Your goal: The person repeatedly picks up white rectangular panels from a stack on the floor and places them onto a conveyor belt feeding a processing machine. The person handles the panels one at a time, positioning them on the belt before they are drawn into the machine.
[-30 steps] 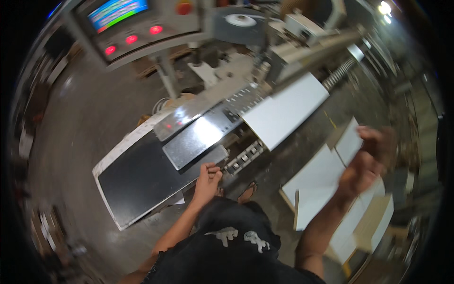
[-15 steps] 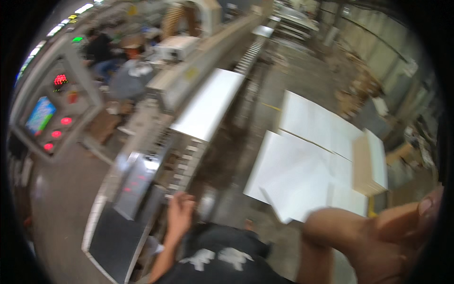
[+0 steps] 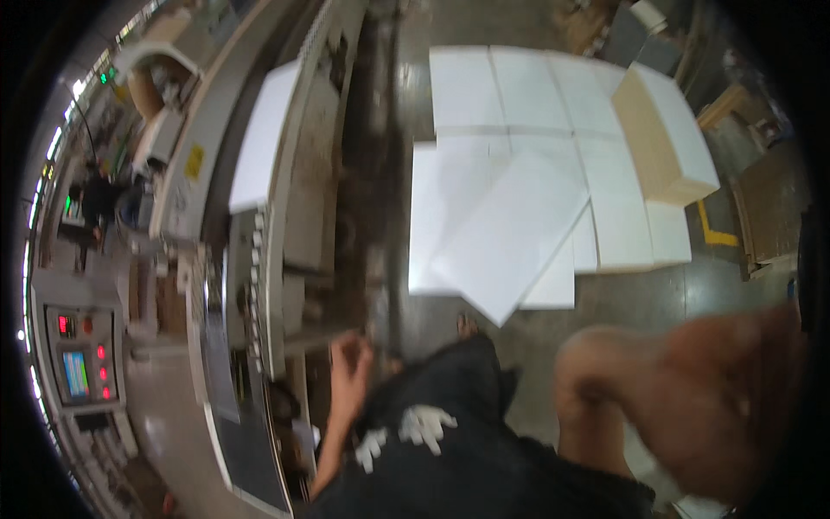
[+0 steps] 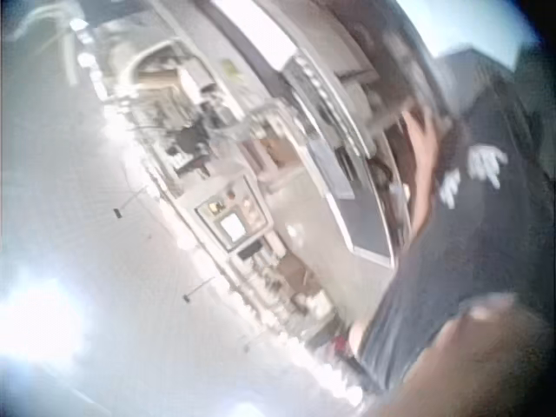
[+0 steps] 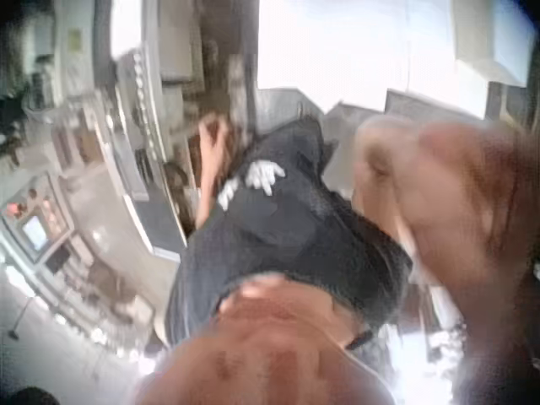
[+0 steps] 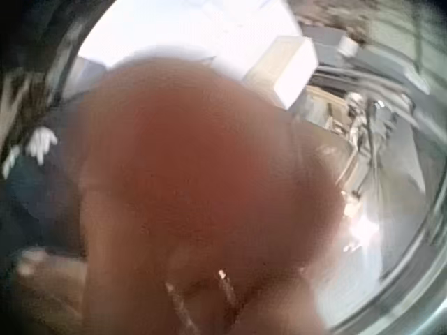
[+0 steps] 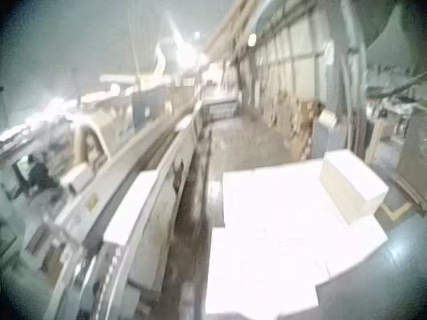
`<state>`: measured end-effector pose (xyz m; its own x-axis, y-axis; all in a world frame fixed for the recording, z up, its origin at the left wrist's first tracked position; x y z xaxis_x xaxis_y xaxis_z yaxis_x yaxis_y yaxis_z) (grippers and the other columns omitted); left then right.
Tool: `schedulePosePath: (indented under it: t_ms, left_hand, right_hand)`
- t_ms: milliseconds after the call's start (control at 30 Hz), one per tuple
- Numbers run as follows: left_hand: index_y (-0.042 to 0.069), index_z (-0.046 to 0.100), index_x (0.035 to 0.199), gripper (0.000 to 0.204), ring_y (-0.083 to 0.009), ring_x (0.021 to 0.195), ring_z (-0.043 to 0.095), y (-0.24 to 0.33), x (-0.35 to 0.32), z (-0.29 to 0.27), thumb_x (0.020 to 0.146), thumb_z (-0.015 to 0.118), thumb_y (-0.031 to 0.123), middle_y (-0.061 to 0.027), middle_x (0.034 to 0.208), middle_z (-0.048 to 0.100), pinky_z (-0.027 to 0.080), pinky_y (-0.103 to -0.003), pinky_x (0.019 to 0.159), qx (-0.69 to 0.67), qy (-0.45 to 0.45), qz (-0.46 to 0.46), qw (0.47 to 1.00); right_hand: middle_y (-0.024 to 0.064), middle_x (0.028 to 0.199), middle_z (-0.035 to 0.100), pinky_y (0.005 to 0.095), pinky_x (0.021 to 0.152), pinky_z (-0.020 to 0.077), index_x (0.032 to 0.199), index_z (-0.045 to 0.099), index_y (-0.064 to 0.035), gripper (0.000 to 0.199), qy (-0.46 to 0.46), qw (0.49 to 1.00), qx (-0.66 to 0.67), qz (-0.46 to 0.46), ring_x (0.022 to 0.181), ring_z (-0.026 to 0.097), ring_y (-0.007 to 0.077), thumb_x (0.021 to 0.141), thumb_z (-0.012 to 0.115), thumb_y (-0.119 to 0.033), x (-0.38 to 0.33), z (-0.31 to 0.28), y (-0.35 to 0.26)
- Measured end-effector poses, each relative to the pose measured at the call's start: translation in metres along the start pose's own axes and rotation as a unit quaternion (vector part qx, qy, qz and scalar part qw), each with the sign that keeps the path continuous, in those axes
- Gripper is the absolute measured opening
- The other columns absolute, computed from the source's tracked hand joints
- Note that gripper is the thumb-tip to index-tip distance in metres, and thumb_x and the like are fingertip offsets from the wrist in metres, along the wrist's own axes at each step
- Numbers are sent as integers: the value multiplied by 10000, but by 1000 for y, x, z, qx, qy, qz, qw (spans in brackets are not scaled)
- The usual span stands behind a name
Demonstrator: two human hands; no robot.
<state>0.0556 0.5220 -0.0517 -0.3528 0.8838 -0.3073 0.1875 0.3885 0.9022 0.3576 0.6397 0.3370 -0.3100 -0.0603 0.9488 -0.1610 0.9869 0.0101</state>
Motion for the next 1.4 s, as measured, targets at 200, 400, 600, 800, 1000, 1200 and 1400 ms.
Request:
schedulePosePath:
  t_ms: [200,400,600,800,1000,1200,1400]
  left_hand:
    - [10,387,1397,486,-241,1113,623,24,-19,26,992,586,190,-160,1257,607,511,-359,933,60,25,-66,996]
    - [22,375,1418,516,-257,1110,622,25,-36,23,992,595,214,-174,1265,602,510,-377,921,91,64,-130,985]
    - [38,349,1444,537,-246,1086,614,19,-49,20,990,590,196,-186,1262,599,484,-372,948,97,76,-168,978]
    - [25,338,1446,547,-241,1071,626,24,-44,16,987,596,172,-176,1229,618,487,-367,948,115,66,-161,978]
    - [25,337,1443,557,-228,1044,645,22,-53,-2,982,610,179,-165,1193,641,509,-355,903,129,91,-137,978]
    - [16,345,1429,567,-281,976,685,9,-67,-11,979,628,214,-195,1197,646,543,-361,830,145,105,-126,976]
    - [14,348,1422,537,-262,1007,673,15,-72,-1,986,611,187,-199,1167,657,530,-370,877,114,108,-160,975]
  right_hand:
    - [110,1005,631,284,779,518,1083,618,46,316,353,669,-90,647,819,616,164,1017,595,-262,-383,-22,168]
    - [319,1349,509,498,1036,439,1322,489,148,1148,-71,189,-228,953,1243,518,464,728,623,-825,-767,106,39]
    - [318,1296,556,499,1025,456,1291,522,85,822,70,142,-140,977,1216,559,441,843,712,-578,-786,158,-1]
    - [219,1160,678,480,966,489,1255,536,97,707,34,209,-175,961,1143,623,395,902,680,-499,-759,135,-3]
    - [188,1147,693,503,885,526,1257,581,29,536,24,112,-261,959,1081,655,378,959,625,-414,-740,141,-9]
    - [128,1060,697,473,865,523,1190,638,3,476,150,64,-188,969,978,647,278,1015,518,-424,-587,164,17]
    - [111,1154,642,453,912,461,1314,563,-38,687,378,-54,53,923,999,606,277,970,463,-624,-661,247,-4]
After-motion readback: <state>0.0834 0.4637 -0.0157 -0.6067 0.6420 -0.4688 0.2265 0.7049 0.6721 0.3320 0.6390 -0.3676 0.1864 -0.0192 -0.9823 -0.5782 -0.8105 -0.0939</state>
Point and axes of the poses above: each hand's wrist, its own x-axis towards the middle knuckle, its own z-axis out of the palm, y = z × x, the point moved 8 cm from there along x, towards the middle knuckle
